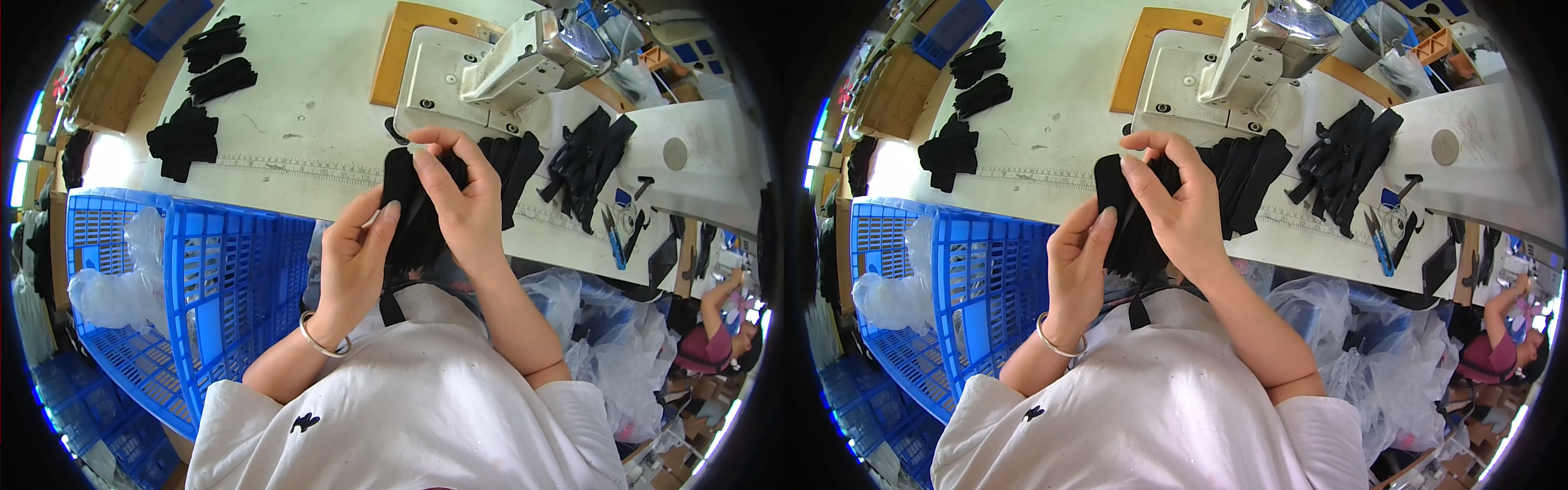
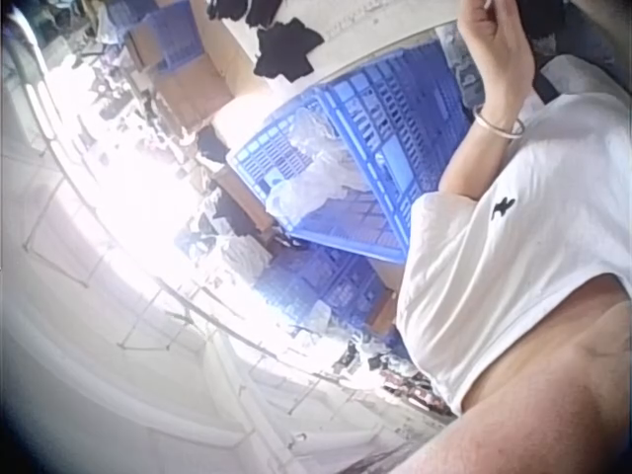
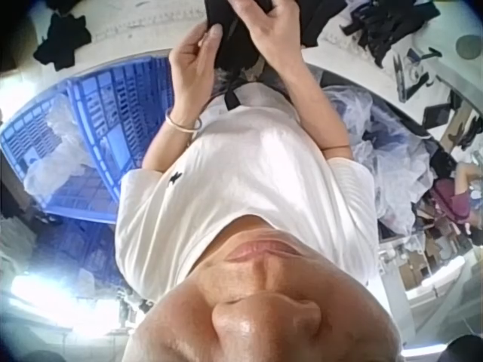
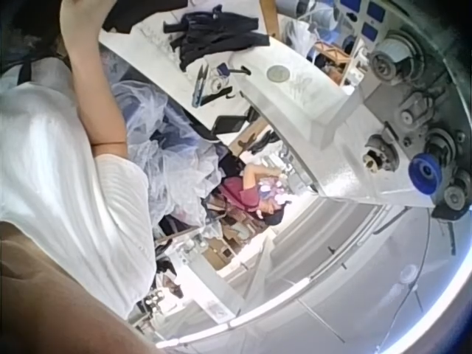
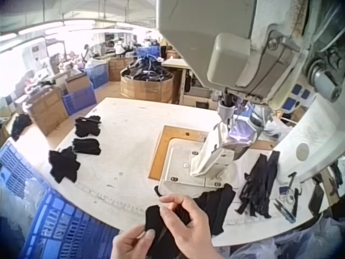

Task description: Sorting and stacking black fabric pieces at a factory workstation.

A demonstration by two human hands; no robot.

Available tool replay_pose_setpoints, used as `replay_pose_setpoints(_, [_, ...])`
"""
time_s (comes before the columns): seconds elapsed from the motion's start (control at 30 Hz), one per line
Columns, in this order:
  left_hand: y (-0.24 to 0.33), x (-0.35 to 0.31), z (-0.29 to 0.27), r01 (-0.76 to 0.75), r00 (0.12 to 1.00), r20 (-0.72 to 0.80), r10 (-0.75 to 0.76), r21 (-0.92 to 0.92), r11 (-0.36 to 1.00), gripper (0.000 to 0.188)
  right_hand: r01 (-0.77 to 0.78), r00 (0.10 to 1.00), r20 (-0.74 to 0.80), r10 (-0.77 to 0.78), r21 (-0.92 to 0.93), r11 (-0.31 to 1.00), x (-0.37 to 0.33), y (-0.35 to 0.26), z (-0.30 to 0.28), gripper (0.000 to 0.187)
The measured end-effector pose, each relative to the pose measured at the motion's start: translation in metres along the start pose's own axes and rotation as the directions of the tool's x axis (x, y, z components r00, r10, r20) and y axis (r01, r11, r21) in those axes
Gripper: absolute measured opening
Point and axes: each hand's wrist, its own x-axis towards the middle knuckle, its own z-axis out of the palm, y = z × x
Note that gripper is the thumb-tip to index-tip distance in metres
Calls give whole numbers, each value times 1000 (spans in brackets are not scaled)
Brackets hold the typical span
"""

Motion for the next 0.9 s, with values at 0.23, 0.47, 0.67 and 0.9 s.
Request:
replay_pose_setpoints(0.23, [0, -3, -2, -206, 978, 115, 173, 431, 878, 36, 74, 997, 24, -71, -160, 984, 7, -2, 2, 30])
replay_pose_setpoints(0.47, [6, 4, -17, 319, 914, 291, -283, -82, 944, 41, -214, 969, 183, 169, 271, 939, 8, -7, 0, 29])
replay_pose_setpoints(0.67, [10, 10, -20, 231, 864, 454, -220, 32, 972, 61, -95, 967, 251, 49, 174, 980, 8, -10, 6, 27])
replay_pose_setpoints(0.9, [21, 12, -17, 346, 760, 598, -255, -40, 937, 46, -19, 938, 345, 8, 30, 999, 12, -8, -4, 41])
